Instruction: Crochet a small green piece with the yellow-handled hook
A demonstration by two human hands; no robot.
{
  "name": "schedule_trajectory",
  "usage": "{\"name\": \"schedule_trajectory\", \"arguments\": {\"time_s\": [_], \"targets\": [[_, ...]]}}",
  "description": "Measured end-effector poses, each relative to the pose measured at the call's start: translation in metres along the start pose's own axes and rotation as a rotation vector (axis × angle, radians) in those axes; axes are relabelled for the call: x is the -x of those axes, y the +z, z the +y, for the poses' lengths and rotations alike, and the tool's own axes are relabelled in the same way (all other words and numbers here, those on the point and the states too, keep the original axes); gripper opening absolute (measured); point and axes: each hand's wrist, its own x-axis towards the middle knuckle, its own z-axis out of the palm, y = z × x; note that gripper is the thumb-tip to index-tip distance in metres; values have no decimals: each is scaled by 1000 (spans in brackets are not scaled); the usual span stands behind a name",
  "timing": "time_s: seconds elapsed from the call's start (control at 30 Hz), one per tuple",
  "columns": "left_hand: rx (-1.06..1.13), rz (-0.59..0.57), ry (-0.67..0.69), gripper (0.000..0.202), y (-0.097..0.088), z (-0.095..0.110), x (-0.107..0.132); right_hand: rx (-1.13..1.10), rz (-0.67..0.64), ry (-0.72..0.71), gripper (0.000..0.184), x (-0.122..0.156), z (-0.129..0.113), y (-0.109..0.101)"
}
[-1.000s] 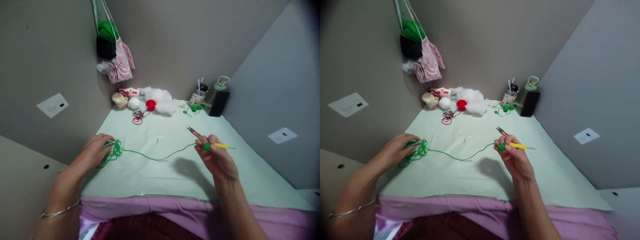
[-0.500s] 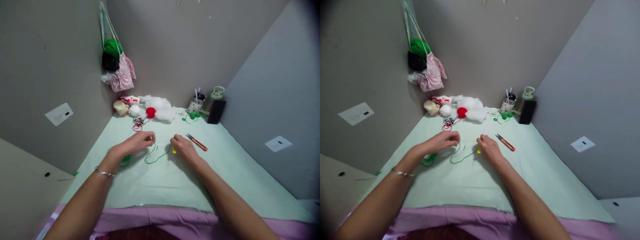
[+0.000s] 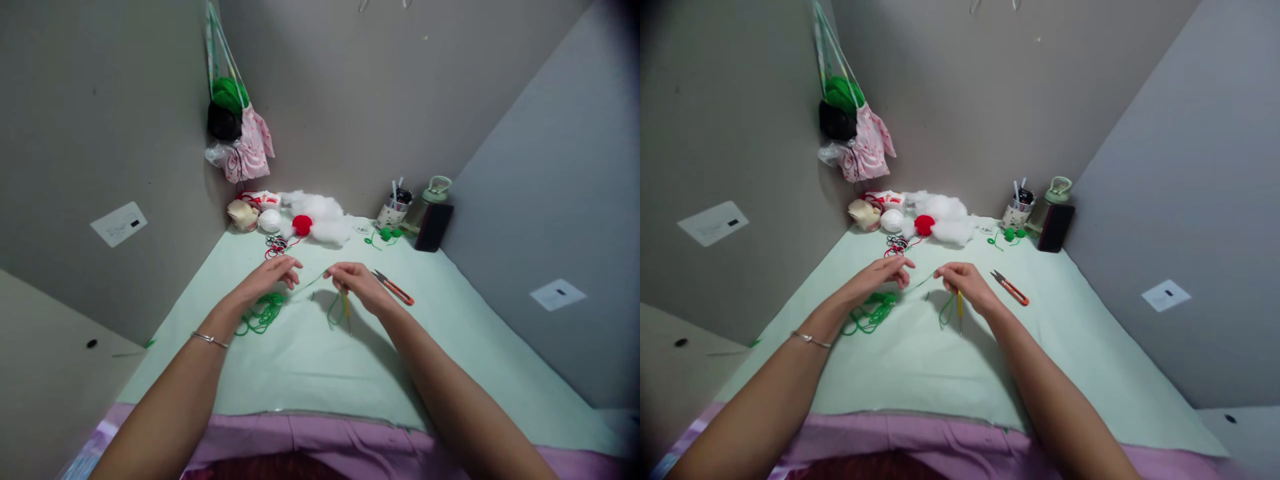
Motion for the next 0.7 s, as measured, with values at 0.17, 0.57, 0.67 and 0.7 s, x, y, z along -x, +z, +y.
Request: {"name": "schedule_trajectory", "arguments": {"time_s": [0.17, 0.57, 0.67, 0.7], "targets": [[-78, 27, -42, 31, -31, -18, 8, -75, 127, 6, 44, -15, 1, -20], [177, 115, -68, 26, -8, -2, 11, 66, 329, -128, 38, -12, 18, 3], [276, 125, -65, 32, 4, 6, 11, 54, 193, -142, 54, -3, 12, 24], [304, 129, -61, 34, 7, 8, 10, 38, 130, -137, 58, 0, 10, 32]]}}
